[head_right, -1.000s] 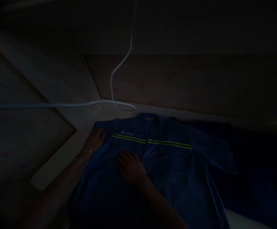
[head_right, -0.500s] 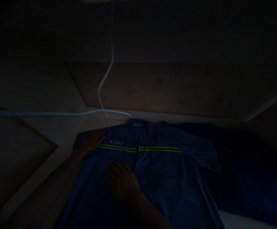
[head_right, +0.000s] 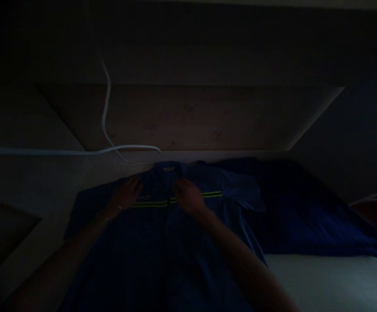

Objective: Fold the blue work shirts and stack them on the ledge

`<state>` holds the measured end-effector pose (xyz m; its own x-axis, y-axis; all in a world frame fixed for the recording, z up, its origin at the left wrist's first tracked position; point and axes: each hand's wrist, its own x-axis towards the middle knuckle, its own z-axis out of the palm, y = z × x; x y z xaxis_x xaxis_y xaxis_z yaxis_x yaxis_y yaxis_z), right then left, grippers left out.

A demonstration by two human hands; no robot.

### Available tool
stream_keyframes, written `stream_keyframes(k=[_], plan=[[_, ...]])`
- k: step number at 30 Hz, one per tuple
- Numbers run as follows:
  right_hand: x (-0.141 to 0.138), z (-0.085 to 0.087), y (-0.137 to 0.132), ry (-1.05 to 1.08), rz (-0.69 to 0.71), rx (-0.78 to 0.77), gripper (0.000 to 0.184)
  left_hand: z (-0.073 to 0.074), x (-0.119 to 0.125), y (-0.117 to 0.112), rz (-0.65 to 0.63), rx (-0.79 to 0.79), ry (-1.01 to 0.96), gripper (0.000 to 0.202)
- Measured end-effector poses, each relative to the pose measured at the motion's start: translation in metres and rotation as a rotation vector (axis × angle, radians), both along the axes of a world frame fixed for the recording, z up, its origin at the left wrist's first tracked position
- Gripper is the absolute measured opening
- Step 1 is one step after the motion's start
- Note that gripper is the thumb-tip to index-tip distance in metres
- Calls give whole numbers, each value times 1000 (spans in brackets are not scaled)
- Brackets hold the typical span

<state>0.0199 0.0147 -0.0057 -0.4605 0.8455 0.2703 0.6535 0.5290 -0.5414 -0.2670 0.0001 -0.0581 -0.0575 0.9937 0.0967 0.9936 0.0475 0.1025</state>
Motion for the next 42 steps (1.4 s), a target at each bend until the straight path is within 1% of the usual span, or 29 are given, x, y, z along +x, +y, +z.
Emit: stream_keyframes(k=[2, 5, 8, 11, 14, 17, 19, 21, 23, 25, 26, 27, 28, 30, 31, 33, 34, 35, 36, 37, 39, 40, 42], plan=[[22, -1, 36, -187, -102, 89, 33, -8, 22, 11, -25, -7, -13, 67], [41, -13, 73, -379, -134, 127, 37, -23, 40, 29, -25, -21, -29, 69], [42, -32, 90, -547, -102, 51, 42, -36, 42, 42, -18, -37, -28, 67], [37, -49, 97, -650, -88, -7, 47, -42, 39, 51, -13, -54, -23, 66], [35, -57, 104, -645, -124, 6, 53, -42, 36, 59, -17, -70, -21, 66], [38, -58, 112, -646, -158, 9, 54, -40, 37, 71, -32, -81, -17, 65], [39, -55, 117, -646, -172, 11, 54, -37, 39, 80, -44, -88, -12, 65], [40, -49, 119, -645, -177, 15, 53, -31, 42, 86, -49, -88, -3, 62], [37, -40, 112, -619, -192, 61, 51, -20, 48, 82, -48, -67, 15, 60], [34, -29, 90, -560, -205, 143, 49, -6, 57, 63, -50, -30, 38, 60], [32, -25, 73, -527, -202, 176, 48, 1, 62, 47, -56, -16, 50, 60], [32, -21, 52, -497, -187, 193, 49, 8, 68, 26, -67, -7, 61, 60], [33, -19, 27, -479, -158, 190, 49, 14, 75, -1, -86, -7, 74, 59], [40, -19, -30, -473, -62, 160, 50, 21, 89, -63, -135, -12, 108, 56], [45, -21, -60, -484, 2, 154, 49, 21, 96, -97, -182, 2, 152, 56], [58, -31, -114, -497, 109, 178, 49, 14, 106, -162, -209, 42, 207, 57], [64, -37, -137, -505, 135, 196, 50, 8, 109, -190, -185, 46, 228, 57], [68, -44, -155, -512, 138, 210, 51, 0, 111, -214, -126, 58, 244, 57], [71, -50, -169, -519, 125, 217, 52, -7, 113, -232, -67, 60, 253, 57], [73, -56, -178, -525, 105, 215, 52, -14, 115, -246, -13, 57, 257, 56], [71, -65, -186, -527, 63, 189, 52, -23, 119, -260, 61, 36, 248, 55], [70, -67, -186, -522, 52, 168, 51, -25, 122, -263, 78, 22, 237, 55], [66, -69, -185, -506, 41, 131, 51, -23, 127, -263, 92, -5, 211, 55]])
